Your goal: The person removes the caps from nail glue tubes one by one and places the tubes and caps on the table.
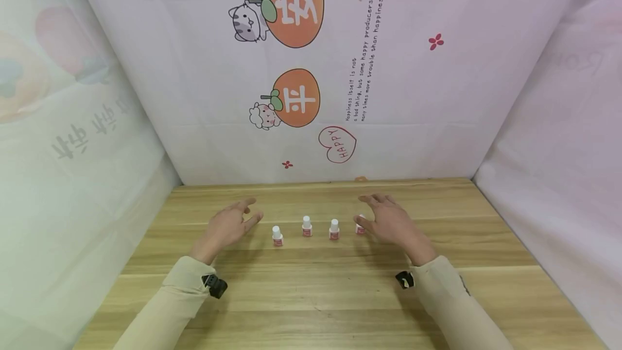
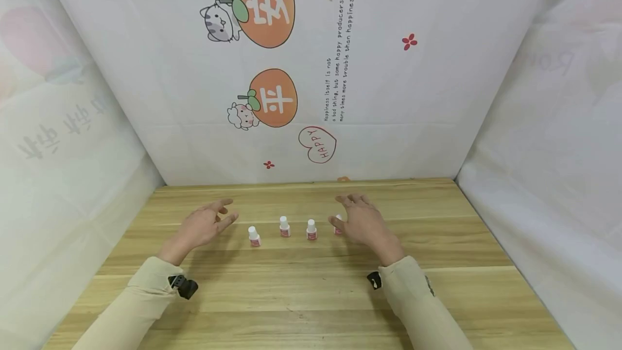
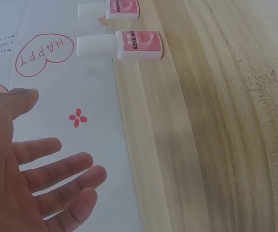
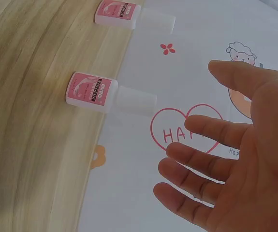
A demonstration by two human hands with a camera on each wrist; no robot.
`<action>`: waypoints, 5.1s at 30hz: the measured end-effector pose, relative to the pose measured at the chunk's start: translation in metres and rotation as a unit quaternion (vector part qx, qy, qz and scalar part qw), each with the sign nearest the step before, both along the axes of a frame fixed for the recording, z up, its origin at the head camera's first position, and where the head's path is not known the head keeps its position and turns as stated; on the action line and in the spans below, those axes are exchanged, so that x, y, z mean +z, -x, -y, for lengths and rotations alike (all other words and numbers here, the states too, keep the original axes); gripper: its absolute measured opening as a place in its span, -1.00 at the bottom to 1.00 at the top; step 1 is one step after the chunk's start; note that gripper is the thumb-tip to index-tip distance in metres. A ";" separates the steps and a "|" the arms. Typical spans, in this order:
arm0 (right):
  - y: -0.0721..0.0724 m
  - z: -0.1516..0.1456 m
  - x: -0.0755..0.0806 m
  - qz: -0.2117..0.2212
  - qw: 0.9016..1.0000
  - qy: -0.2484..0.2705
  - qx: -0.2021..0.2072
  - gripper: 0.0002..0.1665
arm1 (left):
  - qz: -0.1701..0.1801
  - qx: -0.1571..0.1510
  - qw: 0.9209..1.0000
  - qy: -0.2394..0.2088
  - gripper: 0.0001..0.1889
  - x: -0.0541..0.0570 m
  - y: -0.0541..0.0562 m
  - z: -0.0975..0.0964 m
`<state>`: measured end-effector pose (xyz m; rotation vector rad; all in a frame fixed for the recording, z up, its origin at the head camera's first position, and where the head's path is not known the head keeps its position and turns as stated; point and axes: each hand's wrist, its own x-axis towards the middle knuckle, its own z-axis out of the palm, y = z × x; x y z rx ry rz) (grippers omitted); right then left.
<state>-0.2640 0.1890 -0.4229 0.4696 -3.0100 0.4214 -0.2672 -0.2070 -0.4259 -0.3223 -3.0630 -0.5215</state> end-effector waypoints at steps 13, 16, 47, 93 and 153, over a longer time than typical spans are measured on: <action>-0.004 0.004 0.002 0.023 1.000 0.008 -0.003 -0.28 | 0.013 -0.021 1.000 -0.016 -0.54 -0.003 0.000 0.000; -0.004 0.005 0.002 0.019 1.000 0.009 0.000 -0.30 | 0.013 -0.027 0.999 -0.013 -0.61 -0.004 0.001 0.000; -0.009 0.017 -0.004 0.015 0.999 0.041 0.012 -0.50 | 0.019 -0.051 0.995 -0.078 -0.74 -0.015 -0.001 -0.003; -0.020 0.039 -0.020 -0.002 0.994 0.109 0.022 -0.69 | 0.036 -0.066 0.987 -0.144 -0.78 -0.031 -0.002 -0.006; -0.026 0.061 -0.027 0.018 0.979 0.192 0.062 -0.85 | 0.054 -0.069 0.982 -0.169 -0.86 -0.058 -0.001 -0.021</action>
